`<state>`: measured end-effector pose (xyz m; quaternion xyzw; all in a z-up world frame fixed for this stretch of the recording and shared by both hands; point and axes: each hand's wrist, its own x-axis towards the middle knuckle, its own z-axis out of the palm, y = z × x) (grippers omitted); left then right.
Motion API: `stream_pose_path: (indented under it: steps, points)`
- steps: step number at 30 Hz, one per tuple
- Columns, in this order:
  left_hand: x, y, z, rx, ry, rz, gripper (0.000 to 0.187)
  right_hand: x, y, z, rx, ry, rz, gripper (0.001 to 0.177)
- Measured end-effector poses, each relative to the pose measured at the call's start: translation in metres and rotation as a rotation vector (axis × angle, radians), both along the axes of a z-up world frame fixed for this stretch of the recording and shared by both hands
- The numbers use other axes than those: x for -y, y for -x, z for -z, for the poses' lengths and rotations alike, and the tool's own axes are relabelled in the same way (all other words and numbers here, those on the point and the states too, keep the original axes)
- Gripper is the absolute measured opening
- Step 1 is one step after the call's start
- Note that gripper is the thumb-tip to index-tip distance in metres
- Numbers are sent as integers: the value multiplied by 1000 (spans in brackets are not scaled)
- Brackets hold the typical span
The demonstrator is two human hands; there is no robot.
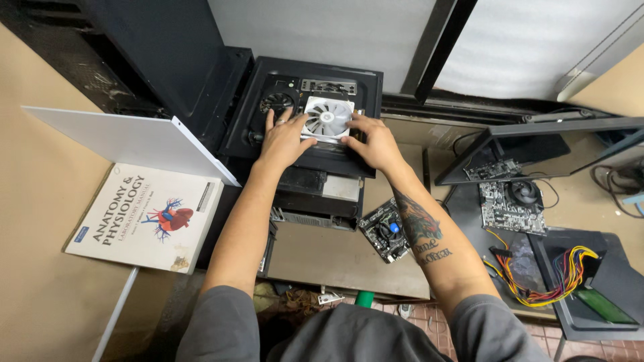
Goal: The person handles computer components on a desk, including a motherboard, a CPU cooler, and various cables. They place the cooler into a computer case, connect cables, and move motherboards between the desk and the case.
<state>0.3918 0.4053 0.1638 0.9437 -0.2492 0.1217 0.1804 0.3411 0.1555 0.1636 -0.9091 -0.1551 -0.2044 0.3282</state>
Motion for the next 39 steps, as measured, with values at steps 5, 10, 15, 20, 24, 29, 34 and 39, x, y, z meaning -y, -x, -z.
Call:
stream_pose_path:
  steps: [5, 10, 15, 20, 24, 29, 34, 39]
  points:
    - [37, 44, 3, 256, 199, 116, 65, 20, 34, 6, 121, -194, 42, 35]
    - [119, 112, 34, 222, 338, 354, 53, 55, 89, 53, 64, -382, 218, 27]
    - [177, 156, 74, 134, 348, 416, 44, 96, 133, 133, -80, -626, 399, 21]
    - [207, 167, 137, -107, 316, 418, 41, 132, 171, 220, -271, -587, 544, 20]
    - [214, 169, 208, -479, 144, 274, 36, 151, 205, 285, -409, -399, 584, 24]
    - [220, 187, 257, -607, 42, 242, 35, 148, 225, 306, -545, -174, 558, 47]
    - [234, 190, 265, -460, 59, 247, 29, 146, 220, 302, -672, -54, 543, 51]
    - [247, 188, 263, -257, 14, 320, 34, 158, 230, 316, -607, -157, 486, 29]
